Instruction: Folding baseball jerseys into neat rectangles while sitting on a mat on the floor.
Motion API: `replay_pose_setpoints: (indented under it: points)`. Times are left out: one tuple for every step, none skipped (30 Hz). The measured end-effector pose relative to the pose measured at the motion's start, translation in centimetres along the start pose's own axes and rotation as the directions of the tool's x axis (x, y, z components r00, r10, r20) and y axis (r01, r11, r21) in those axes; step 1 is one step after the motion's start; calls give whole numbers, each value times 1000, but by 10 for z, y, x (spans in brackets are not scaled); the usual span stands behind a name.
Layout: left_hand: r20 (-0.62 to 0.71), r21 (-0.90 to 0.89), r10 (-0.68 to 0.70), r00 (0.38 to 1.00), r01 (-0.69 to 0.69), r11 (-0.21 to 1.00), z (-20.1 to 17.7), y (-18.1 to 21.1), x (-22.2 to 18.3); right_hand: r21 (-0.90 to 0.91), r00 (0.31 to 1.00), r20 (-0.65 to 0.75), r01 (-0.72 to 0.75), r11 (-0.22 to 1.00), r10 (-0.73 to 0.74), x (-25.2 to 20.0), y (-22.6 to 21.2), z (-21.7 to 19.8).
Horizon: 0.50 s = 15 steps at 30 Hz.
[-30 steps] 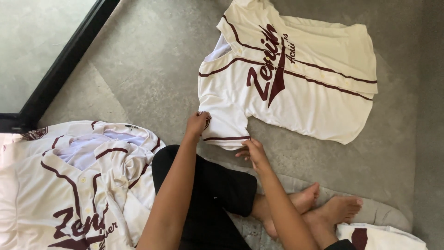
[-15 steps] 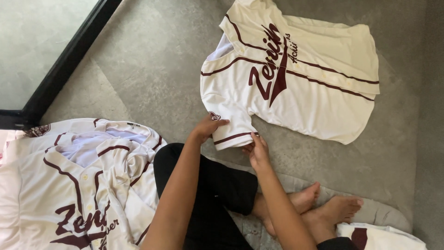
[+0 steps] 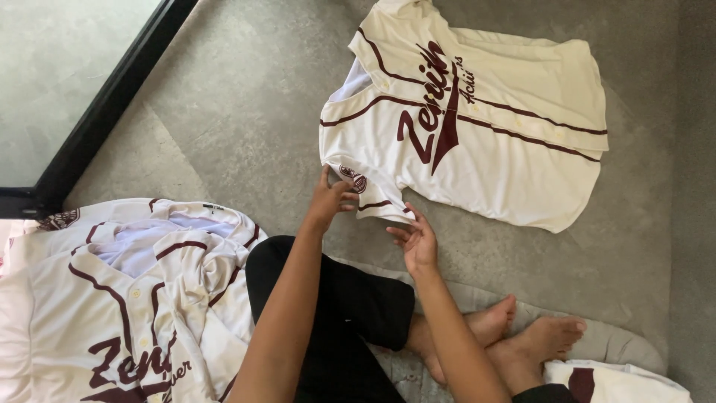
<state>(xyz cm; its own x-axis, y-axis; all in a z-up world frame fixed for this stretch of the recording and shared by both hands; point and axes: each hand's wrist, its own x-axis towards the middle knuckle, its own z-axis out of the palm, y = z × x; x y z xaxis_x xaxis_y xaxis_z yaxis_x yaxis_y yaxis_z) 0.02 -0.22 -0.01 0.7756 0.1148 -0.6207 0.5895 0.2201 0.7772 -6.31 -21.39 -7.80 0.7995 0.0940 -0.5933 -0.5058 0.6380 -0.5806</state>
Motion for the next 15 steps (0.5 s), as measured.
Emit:
replay_pose_setpoints:
  points:
    - [2, 2, -1, 1000, 1, 1000, 1, 2, -8, 2, 1000, -2, 1, 1000, -1, -7, -4, 7]
    - [-49, 338, 95, 994, -73, 938, 3, 4, -15, -71, 1000, -3, 15, 997, -16, -14, -10, 13]
    - [-64, 637, 205, 977, -118, 762, 6, 6, -21, -143, 1000, -2, 29, 989, -30, -20, -16, 19]
    - [-49, 637, 199, 979, -123, 761, 16, 7, -27, -142, 999, -16, 35, 989, -38, -15, -13, 14]
    - [-54, 859, 321, 946, -120, 497, 25, 7, -33, -367, 999, -16, 28, 930, -37, -9, -9, 8]
    - [-18, 981, 439, 899, -68, 179, 31, 9, -39, -572, 999, -15, 16, 820, -30, -2, -5, 4]
    - [-9, 981, 435, 900, -76, 177, 38, 3, -40, -571, 999, -24, 15, 821, -35, -6, -15, 4]
    - [204, 964, 474, 856, -259, 54, 44, -1, -40, -699, 995, 94, 56, 713, 15, -9, -25, 6]
    - [408, 901, 486, 773, -428, -75, 51, -5, -41, -803, 976, 200, 114, 586, 84, -12, -35, 6]
    - [424, 893, 475, 771, -443, -80, 50, -16, -35, -799, 980, 184, 104, 592, 76, -17, -51, 4]
    - [475, 876, 413, 777, -464, -135, 50, -27, -29, -839, 960, 197, 60, 541, 200, -23, -67, 0]
    - [529, 848, 348, 774, -494, -190, 53, -38, -21, -875, 928, 199, 23, 484, 316, -28, -86, -6]
    - [551, 834, 335, 764, -516, -195, 53, -35, -18, -870, 936, 181, 10, 492, 301, -9, -94, -31]
    - [555, 831, 408, 724, -500, -242, 53, -34, -17, -823, 991, 112, 49, 566, 78, 8, -102, -59]
    - [558, 829, 478, 678, -481, -286, 53, -33, -15, -776, 989, 20, 107, 622, -146, 24, -110, -87]
